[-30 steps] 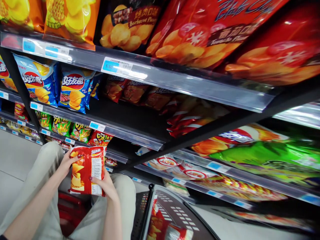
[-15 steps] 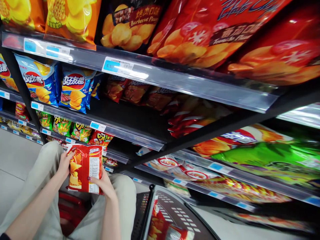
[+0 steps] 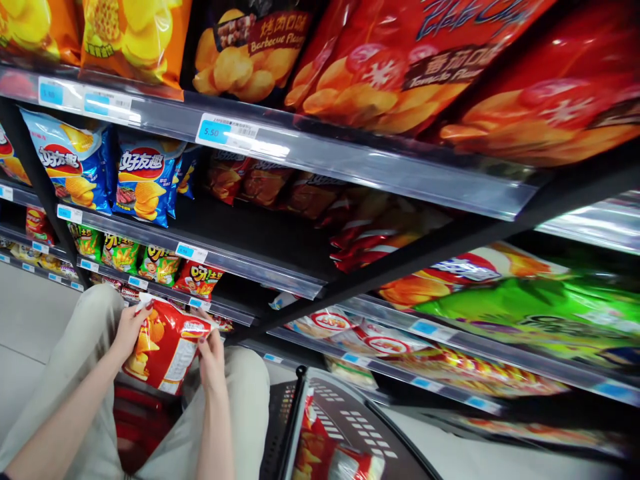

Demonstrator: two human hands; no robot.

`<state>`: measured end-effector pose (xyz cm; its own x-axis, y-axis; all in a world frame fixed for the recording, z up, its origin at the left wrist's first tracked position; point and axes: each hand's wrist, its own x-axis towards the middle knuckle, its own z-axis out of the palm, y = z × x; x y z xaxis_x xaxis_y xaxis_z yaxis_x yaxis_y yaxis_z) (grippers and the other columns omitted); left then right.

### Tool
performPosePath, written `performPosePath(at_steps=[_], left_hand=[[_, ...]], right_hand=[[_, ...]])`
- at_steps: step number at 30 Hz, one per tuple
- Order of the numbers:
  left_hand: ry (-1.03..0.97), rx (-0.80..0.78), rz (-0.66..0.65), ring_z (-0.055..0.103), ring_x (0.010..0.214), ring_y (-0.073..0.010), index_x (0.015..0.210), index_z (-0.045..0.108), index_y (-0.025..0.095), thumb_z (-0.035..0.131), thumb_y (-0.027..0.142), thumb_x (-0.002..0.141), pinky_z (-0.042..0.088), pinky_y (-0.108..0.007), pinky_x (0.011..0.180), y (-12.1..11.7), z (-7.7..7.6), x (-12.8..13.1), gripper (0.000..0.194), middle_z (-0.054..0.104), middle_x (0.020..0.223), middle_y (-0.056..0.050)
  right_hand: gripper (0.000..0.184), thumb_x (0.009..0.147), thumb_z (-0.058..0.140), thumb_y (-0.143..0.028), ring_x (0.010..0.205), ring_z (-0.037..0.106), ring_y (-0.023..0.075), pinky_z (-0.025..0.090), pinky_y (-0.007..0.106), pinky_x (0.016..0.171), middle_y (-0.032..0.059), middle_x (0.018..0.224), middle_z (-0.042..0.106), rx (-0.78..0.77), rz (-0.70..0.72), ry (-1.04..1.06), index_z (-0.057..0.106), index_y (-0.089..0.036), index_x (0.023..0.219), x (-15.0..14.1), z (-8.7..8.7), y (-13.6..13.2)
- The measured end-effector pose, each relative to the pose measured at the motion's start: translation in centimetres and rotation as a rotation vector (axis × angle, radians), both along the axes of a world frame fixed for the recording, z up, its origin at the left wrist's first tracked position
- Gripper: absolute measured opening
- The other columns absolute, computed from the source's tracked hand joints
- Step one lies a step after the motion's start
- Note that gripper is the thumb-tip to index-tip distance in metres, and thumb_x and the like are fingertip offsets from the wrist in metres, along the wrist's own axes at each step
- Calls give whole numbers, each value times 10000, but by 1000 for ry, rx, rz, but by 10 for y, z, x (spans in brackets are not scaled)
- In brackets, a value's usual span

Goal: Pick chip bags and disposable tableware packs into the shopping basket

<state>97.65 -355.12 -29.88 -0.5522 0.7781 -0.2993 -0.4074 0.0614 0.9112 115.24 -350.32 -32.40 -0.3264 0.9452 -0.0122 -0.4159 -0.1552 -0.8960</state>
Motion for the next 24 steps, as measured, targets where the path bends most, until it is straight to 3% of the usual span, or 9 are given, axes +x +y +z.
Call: performPosePath(at_steps=[5,9,16,24], left_hand=[[77,-8,-84,561,438,-151,509,590,142,804,331,520,411,-221,461,1,-6,3,286,610,438,21],[85,-4,-122,554,452,-139,506,583,144,788,354,546,406,-208,467,1,-5,7,296,621,463,15],[21,24,-177,613,518,-179,622,634,151,742,384,602,480,-265,543,0,-3,10,257,667,561,-9],[44,24,-18,627,563,-179,622,634,160,758,312,582,442,-217,506,0,-8,5,201,648,528,24]], right_hand=[[300,666,736,-441,787,642,237,493,348,743,68,817,706,-25,-229,-94,686,-181,807,7,-6,9],[301,636,751,-438,572,534,144,421,250,563,6,613,630,-57,-344,-127,650,-158,676,8,-11,10],[329,624,741,-454,573,490,125,412,239,563,-4,621,609,-96,-438,-140,625,-152,679,0,-10,7],[335,597,741,-446,571,504,142,424,261,568,9,611,629,-140,-439,-167,634,-142,690,-8,-16,5]])
